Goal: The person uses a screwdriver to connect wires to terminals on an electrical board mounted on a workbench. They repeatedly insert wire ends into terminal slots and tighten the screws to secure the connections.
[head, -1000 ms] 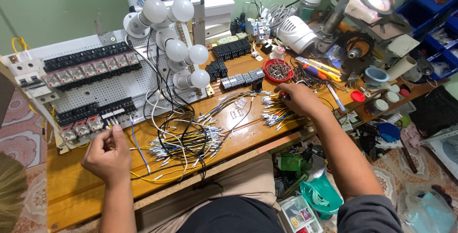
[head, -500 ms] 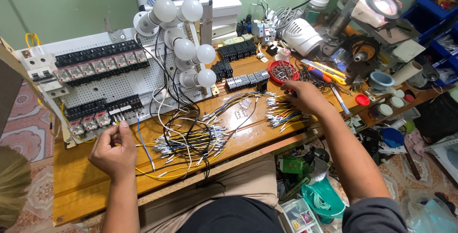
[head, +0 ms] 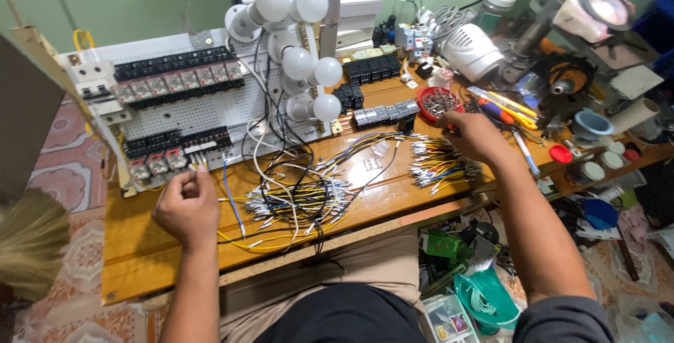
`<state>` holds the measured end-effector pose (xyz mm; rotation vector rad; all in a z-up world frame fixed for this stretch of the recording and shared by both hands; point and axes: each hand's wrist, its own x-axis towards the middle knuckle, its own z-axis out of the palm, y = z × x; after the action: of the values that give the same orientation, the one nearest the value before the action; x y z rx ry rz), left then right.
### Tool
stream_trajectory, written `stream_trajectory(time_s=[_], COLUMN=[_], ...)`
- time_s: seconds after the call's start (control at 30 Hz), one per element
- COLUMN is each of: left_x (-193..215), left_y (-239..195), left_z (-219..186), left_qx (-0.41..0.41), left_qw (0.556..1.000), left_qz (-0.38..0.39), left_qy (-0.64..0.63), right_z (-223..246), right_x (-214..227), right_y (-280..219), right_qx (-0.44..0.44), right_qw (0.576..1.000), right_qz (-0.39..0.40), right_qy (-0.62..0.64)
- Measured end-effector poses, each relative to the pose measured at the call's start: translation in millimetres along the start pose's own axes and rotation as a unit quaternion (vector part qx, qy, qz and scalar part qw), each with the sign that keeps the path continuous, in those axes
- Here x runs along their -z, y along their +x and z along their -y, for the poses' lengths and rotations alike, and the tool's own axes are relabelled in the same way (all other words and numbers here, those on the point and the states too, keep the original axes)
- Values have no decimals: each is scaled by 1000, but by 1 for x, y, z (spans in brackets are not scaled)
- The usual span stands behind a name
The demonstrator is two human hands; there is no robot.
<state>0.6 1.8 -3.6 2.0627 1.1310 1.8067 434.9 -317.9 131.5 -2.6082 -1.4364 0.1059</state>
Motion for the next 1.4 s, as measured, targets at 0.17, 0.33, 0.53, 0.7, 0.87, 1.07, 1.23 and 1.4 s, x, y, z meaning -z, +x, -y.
stream_trajectory(time_s=[0.17,0.33,0.53,0.7,0.87,1.07,1.23,1.4], left_x=[-2,4,2,6,15,46,33,11], left_y=[3,10,13,17,19,87,98,85], left_z=[-3,-19,-16,-21,-21,-42,-16,8], left_qx=[28,95,161,202,71,-180,-199,-208], left_qw=[998,985,971,958,989,975,921,915], left_qz=[33,103,141,180,99,62,281,287], left_qy=[40,102,104,98,82,110,182,194], right_z=[-10,13,94,140,222,272,307,346], right_x=[-3,20,59,60,77,82,66,25], right_y=[-23,-50,-89,-90,-78,-50,-30,-7], right_qx=[26,41,98,258,386,483,484,465], right_qw=[998,997,995,965,921,870,862,843], right_qz=[-59,-42,-13,-24,-41,-98,-140,-180], right_qy=[-19,44,18,-33,-16,12,54,201])
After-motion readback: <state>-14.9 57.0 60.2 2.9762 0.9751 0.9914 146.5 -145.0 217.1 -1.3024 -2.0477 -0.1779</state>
